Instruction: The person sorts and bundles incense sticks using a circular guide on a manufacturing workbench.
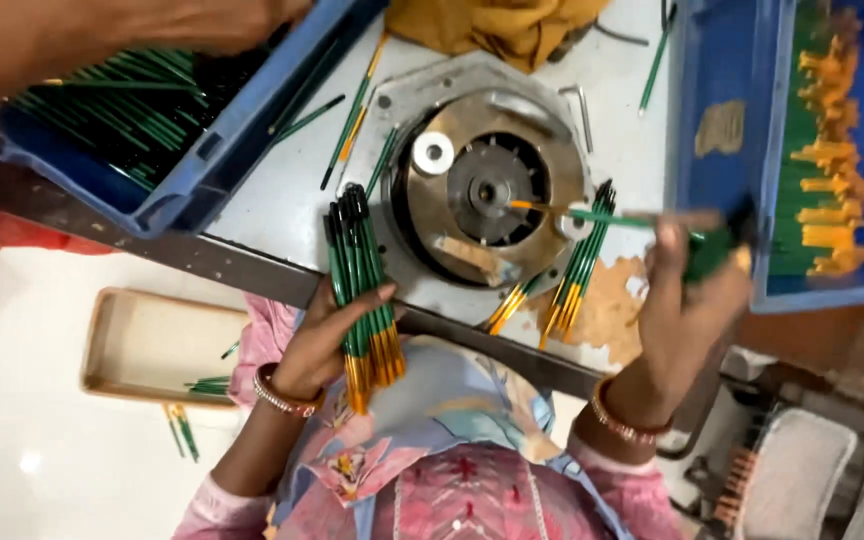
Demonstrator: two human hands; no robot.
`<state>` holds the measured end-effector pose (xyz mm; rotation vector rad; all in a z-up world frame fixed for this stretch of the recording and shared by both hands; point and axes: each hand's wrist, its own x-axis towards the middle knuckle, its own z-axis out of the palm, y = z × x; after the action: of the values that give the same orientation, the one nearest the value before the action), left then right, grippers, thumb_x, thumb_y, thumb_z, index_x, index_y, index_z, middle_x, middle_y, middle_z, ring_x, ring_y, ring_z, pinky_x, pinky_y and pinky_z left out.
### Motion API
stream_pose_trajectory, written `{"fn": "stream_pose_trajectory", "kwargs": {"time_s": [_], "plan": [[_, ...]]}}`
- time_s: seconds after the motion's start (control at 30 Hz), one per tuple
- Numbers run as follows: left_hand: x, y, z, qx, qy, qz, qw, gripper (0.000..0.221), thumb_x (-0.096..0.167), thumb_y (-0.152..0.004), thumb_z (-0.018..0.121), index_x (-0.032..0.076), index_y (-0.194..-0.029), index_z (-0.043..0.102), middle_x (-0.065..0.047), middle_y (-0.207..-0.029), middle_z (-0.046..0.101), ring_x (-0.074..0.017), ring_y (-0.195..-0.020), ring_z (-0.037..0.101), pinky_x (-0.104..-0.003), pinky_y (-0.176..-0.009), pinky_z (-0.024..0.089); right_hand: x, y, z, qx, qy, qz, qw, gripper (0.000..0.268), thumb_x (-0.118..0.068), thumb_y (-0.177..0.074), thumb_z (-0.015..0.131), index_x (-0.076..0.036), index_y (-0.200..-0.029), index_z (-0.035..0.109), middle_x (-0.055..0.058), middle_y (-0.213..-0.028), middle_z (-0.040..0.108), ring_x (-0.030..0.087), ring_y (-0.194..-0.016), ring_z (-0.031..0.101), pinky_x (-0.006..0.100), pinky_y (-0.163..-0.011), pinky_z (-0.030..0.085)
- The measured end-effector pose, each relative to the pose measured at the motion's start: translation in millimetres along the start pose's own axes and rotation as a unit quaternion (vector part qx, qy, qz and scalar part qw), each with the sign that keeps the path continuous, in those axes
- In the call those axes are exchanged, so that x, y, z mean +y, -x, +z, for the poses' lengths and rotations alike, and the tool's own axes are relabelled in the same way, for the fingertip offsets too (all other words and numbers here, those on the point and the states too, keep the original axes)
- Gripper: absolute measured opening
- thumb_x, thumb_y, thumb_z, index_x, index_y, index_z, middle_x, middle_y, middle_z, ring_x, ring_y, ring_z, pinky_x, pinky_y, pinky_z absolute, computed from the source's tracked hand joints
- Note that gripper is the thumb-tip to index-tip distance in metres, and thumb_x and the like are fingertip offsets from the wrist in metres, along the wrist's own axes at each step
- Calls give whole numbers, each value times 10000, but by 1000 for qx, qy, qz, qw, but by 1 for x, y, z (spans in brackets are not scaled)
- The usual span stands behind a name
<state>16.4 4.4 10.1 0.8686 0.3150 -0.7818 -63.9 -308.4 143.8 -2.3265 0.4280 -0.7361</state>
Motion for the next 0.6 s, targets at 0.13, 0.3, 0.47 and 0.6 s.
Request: {"fn": "stream_pose_trajectory", "kwargs": {"time_s": [0.13, 0.3, 0.47, 0.6], "plan": [[1, 3, 1, 11, -17, -11, 1000, 474, 131, -861, 777, 17, -1266, 557, -89, -1034, 678, -210, -854, 721, -358, -692, 629, 61, 11, 71, 10, 90, -69, 993, 172, -194, -1016, 686, -31, -1042, 636, 122, -927, 727, 241, -662, 545, 349, -602, 422], [18, -1, 10, 23, -27, -16, 999, 458, 170, -858, 771, 12, -1244, 582, -87, -1006, 685, -206, -803, 724, -373, -639, 624, 54, -7, 116, -126, 143, -157, 969, 238, -174, -1016, 737, -7, -1138, 619, 218, -875, 675, 418, -747, 655, 475, -641, 497], [13, -5, -4, 26, -4, -18, 999, 431, 169, -840, 763, 42, -1191, 547, -86, -985, 673, -220, -785, 728, -423, -612, 644, 37, -6, 124, -128, 162, -86, 975, 238, -135, -1000, 758, 7, -1130, 618, 237, -834, 663, 424, -692, 645, 471, -597, 488], [16, -1, -3, 25, 9, -22, 999, 360, 150, -835, 772, 33, -1121, 586, -109, -923, 684, -226, -768, 724, -420, -606, 645, 41, 1, 133, -110, 165, -55, 979, 244, -123, -1007, 757, 38, -1121, 613, 243, -794, 649, 429, -651, 633, 479, -575, 477]]}}
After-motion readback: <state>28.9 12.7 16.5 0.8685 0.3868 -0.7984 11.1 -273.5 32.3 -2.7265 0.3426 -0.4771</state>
